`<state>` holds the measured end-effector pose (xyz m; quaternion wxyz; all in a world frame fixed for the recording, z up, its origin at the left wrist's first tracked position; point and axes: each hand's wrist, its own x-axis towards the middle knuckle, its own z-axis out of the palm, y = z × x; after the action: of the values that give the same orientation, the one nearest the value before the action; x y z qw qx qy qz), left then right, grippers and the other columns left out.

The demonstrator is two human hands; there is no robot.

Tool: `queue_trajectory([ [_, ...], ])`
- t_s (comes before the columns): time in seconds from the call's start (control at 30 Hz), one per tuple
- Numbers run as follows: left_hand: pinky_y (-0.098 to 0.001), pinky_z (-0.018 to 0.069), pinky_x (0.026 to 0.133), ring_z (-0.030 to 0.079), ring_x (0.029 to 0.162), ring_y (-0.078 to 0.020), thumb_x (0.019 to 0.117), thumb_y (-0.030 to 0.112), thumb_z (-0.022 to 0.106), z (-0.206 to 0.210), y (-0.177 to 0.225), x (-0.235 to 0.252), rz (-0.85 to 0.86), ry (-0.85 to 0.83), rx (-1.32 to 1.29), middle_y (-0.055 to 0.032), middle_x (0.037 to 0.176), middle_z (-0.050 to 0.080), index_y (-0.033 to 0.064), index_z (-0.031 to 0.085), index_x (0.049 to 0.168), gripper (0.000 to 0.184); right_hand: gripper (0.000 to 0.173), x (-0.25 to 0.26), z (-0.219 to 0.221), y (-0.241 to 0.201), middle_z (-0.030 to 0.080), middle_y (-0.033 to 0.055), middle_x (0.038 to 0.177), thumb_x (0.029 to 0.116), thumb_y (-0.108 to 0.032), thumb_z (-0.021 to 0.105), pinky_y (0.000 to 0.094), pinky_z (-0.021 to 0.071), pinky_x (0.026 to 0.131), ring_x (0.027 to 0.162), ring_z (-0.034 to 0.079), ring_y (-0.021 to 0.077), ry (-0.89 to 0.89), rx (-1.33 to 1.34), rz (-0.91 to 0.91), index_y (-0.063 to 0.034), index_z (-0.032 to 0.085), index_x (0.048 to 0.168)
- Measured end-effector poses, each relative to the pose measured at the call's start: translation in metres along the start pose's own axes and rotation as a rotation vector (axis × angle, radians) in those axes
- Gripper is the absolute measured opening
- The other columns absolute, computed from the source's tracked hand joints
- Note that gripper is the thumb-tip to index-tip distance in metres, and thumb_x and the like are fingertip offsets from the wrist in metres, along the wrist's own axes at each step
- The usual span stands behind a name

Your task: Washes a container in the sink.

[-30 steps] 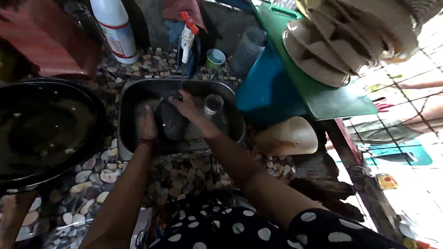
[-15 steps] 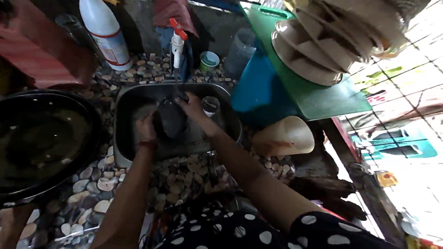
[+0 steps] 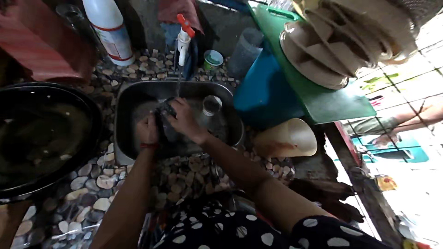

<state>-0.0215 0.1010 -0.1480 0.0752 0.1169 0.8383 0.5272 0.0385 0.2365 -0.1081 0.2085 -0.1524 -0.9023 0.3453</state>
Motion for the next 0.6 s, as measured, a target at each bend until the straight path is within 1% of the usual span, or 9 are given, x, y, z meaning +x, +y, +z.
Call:
queue_trajectory([
  [0.07,-0.048,0.0492,0.069,0.057,0.064,-0.0208,0.1066,0.047,0.049,-0.004,-0.001,0.004,-0.01,0.014,-0.022,-0.0107,0.069,0.059,-0.0026,0.067,0.08,0.058,0.038,0.014,-0.009,0.009,0.067,0.0233,0.124,0.1,-0.023,0.067,0.0489,0.0512,0.105,0.118,0.064,0.034,-0.082,0.1,0.21,0.0059,0.066,0.125],
  [0.13,-0.0428,0.0485,0.065,0.053,0.06,-0.0147,0.1031,0.051,0.055,-0.007,-0.008,0.006,-0.012,0.033,-0.037,-0.0041,0.065,0.056,0.0018,0.065,0.076,0.057,0.038,0.02,-0.007,0.022,0.069,0.0233,0.12,0.1019,-0.027,0.065,0.0506,0.0518,0.102,0.114,0.066,0.0335,-0.068,0.158,0.357,0.0044,0.066,0.124],
  [0.27,-0.0455,0.0481,0.064,0.054,0.06,-0.0171,0.1047,0.046,0.051,-0.004,-0.011,0.01,-0.066,0.065,-0.058,-0.0046,0.064,0.054,0.0029,0.057,0.069,0.056,0.027,0.006,0.021,-0.01,0.07,0.021,0.112,0.0904,-0.015,0.076,0.0473,0.0528,0.102,0.113,0.065,0.0354,0.028,0.02,-0.103,0.0038,0.072,0.11],
  [0.3,-0.0468,0.0494,0.066,0.057,0.063,-0.018,0.104,0.045,0.051,-0.005,-0.011,0.01,-0.095,0.069,-0.08,-0.0062,0.066,0.057,0.002,0.059,0.07,0.055,0.028,0.006,0.023,-0.01,0.07,0.0215,0.113,0.0908,-0.016,0.075,0.0481,0.0519,0.103,0.114,0.064,0.0362,0.008,0.026,-0.127,0.0036,0.072,0.111],
  [0.37,-0.0454,0.0506,0.071,0.058,0.067,-0.0166,0.1045,0.041,0.052,-0.007,-0.011,0.014,-0.136,0.08,-0.143,-0.0073,0.071,0.059,-0.0007,0.061,0.075,0.052,0.037,0.024,0.014,-0.001,0.066,0.0258,0.123,0.0977,-0.021,0.069,0.0498,0.0496,0.106,0.12,0.063,0.0373,-0.072,0.086,0.074,0.0073,0.067,0.121],
  [0.43,-0.0341,0.0488,0.065,0.052,0.06,-0.0077,0.1057,0.038,0.052,-0.008,-0.013,0.015,-0.146,0.125,-0.193,0.0011,0.065,0.052,0.0047,0.058,0.071,0.048,0.045,0.041,0.01,0.02,0.062,0.0241,0.135,0.1028,-0.03,0.063,0.0513,0.0474,0.11,0.128,0.06,0.0349,-0.125,0.164,0.352,0.0029,0.061,0.134],
  [0.47,-0.0322,0.0477,0.062,0.05,0.058,-0.0064,0.1059,0.037,0.051,-0.007,-0.014,0.018,-0.131,0.148,-0.19,0.0029,0.063,0.05,0.0066,0.055,0.069,0.048,0.046,0.043,0.011,0.023,0.062,0.0235,0.135,0.1024,-0.031,0.064,0.0509,0.0472,0.11,0.128,0.059,0.0342,-0.108,0.166,0.369,0.0025,0.062,0.134],
  [0.53,-0.0393,0.0451,0.064,0.049,0.06,-0.0133,0.1053,0.032,0.047,-0.007,-0.014,0.021,-0.114,0.161,-0.104,-0.0026,0.064,0.049,0.0029,0.054,0.07,0.047,0.039,0.027,0.022,0.007,0.066,0.0227,0.125,0.0963,-0.027,0.071,0.0492,0.05,0.107,0.122,0.061,0.0347,-0.059,0.037,0.119,0.0043,0.068,0.12],
  [0.6,-0.042,0.0469,0.067,0.051,0.064,-0.0156,0.106,0.031,0.047,-0.006,-0.014,0.022,-0.092,0.117,-0.048,-0.0062,0.067,0.053,-0.0016,0.06,0.076,0.046,0.031,0.007,0.033,-0.005,0.07,0.0162,0.107,0.0833,-0.029,0.082,0.0506,0.0524,0.095,0.107,0.064,0.0343,-0.012,-0.111,-0.255,-0.0029,0.075,0.098],
])
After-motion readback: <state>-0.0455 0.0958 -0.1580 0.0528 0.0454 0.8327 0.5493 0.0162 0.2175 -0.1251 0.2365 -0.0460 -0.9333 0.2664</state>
